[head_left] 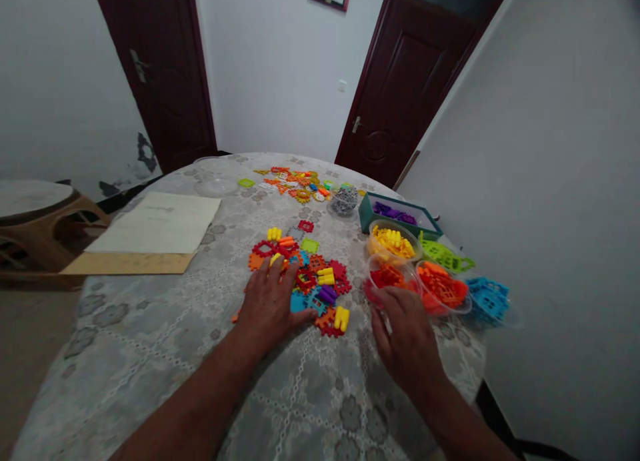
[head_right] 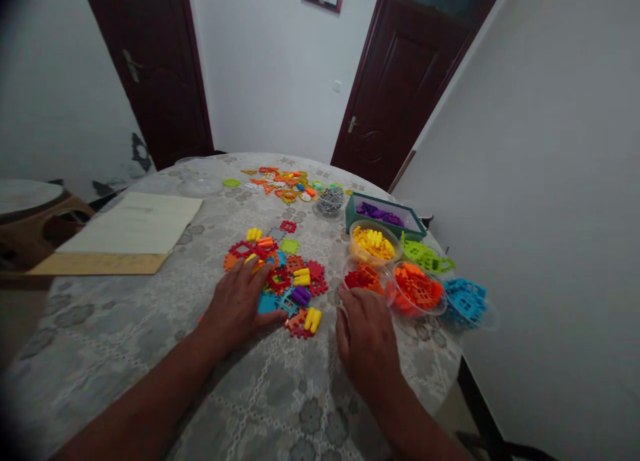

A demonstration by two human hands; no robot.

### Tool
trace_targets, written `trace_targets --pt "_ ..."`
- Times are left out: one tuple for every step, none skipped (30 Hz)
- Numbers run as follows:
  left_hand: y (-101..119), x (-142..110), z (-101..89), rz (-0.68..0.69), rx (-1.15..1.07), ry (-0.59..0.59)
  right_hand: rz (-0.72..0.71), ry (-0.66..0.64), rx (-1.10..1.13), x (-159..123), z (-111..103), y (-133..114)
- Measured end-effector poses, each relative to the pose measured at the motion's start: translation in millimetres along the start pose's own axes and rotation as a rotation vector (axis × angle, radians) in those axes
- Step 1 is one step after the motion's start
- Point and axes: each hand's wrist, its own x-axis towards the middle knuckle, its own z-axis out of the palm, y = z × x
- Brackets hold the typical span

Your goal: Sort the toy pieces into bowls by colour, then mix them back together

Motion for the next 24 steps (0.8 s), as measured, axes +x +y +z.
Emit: trace_targets --pt "-1 0 -0.3 0.004 -0.007 -0.008 -0.021 -0.056 0.061 -1 -2 -8" --pt "-1 0 -1.2 0.009 -0.016 -0.019 -0.029 -0.131 0.109 -1 -2 -16" --pt "-3 0 -2.6 0.019 -0.026 -0.036 -0.020 -0.215 0.142 0 0 -22" --pt "-4 0 -4.5 0.033 -0.036 -0.061 0.003 -0.298 0.163 0 3 -27" --pt "-6 -1 -6.8 0.047 -0.042 -0.094 0.036 -0.372 0.178 2 7 -31" --pt "-8 -1 -9.0 0.062 -0.043 -0.136 0.068 -0.433 0.197 4 12 -33" --pt "-10 -1 -11.1 0.074 -0.039 -0.178 0.089 -0.485 0.226 7 16 -34" --pt "-12 -1 -12.7 0.087 -0.033 -0.211 0.101 -0.525 0.262 10 21 -34" --pt "-14 -1 -13.8 0.101 -0.030 -0.234 0.105 -0.553 0.303 14 25 -34" --pt "-16 0 -14.2 0.113 -0.030 -0.243 0.105 -0.570 0.345 18 28 -34" --pt "-17 0 -14.1 0.124 -0.034 -0.240 0.103 -0.577 0.387 22 31 -33" --pt "-19 2 -13.4 0.134 -0.040 -0.227 0.099 -0.578 0.426 26 33 -33" --pt "-20 3 -12.2 0.141 -0.048 -0.206 0.096 -0.573 0.463 31 36 -33" --pt "-22 5 -10.6 0.148 -0.056 -0.177 0.091 -0.565 0.497 35 38 -33" --pt "-24 6 -8.5 0.152 -0.065 -0.142 0.085 -0.557 0.526 40 41 -33" --pt "-26 8 -6.1 0.156 -0.077 -0.105 0.080 -0.548 0.547 44 44 -33" --pt "-29 9 -3.5 0.162 -0.094 -0.071 0.078 -0.538 0.562 48 48 -33" --pt "-32 11 -0.9 0.169 -0.114 -0.042 0.078 -0.529 0.571 52 51 -33" --pt "-34 12 1.5 0.176 -0.138 -0.020 0.079 -0.521 0.579 56 55 -33" --pt "-37 13 3.6 0.183 -0.163 -0.004 0.080 -0.514 0.588 59 59 -34" --pt "-39 14 5.1 0.189 -0.188 0.007 0.081 -0.504 0.604 61 63 -34" --pt "-41 14 6.1 0.193 -0.210 0.014 0.082 -0.487 0.625 63 67 -35" --pt "-42 15 6.6 0.195 -0.229 0.016 0.087 -0.461 0.647 63 72 -35" --pt "-42 15 6.5 0.193 -0.244 0.017 0.096 -0.421 0.669 63 77 -36"
